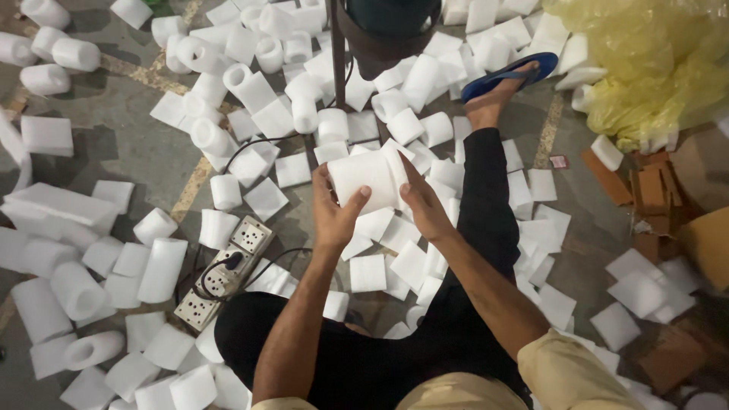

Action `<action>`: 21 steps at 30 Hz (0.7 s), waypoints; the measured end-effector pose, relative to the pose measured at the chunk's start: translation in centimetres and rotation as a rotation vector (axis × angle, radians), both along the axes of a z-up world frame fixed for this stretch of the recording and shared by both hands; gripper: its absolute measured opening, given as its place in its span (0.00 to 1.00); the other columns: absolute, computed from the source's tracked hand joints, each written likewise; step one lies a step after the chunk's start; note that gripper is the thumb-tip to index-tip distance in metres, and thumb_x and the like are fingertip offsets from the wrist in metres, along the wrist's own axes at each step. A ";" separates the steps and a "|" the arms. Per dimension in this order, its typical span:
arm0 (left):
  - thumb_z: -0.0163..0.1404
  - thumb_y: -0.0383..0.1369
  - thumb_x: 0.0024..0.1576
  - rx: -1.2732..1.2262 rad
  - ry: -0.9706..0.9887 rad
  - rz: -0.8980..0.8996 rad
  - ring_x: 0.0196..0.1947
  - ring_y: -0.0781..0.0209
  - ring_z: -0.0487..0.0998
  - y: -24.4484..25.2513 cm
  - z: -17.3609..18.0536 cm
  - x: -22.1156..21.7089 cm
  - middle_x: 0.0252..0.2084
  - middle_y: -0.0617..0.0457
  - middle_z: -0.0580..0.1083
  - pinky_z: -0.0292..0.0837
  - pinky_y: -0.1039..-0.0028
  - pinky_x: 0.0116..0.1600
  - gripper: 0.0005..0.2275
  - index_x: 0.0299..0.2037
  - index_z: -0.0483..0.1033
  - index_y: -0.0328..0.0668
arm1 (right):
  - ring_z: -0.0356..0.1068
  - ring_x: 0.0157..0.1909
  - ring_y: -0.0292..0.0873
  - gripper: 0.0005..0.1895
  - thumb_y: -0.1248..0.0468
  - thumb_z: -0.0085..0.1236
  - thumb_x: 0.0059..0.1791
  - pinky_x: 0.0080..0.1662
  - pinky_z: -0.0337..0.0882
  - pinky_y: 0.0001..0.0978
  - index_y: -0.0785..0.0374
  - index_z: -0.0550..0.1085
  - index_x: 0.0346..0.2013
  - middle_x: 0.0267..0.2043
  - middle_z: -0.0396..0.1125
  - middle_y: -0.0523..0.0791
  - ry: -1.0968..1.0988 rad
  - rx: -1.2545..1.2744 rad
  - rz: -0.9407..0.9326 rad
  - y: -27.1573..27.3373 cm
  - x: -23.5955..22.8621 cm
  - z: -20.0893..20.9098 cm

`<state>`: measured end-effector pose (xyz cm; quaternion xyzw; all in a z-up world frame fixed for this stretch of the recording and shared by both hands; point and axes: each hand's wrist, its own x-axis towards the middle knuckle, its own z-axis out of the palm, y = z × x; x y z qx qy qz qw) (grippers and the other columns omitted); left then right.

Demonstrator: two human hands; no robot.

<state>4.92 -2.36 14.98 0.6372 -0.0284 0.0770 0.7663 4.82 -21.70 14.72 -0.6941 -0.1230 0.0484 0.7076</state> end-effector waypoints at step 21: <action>0.59 0.34 0.58 0.047 -0.045 0.106 0.54 0.58 0.74 0.9 4.1 8.2 0.54 0.43 0.72 0.71 0.69 0.60 0.26 0.62 0.60 0.30 | 0.77 0.48 0.48 0.32 0.45 0.31 0.60 0.49 0.80 0.43 0.73 0.66 0.60 0.52 0.71 0.53 0.197 0.293 -0.036 1.7 9.9 0.8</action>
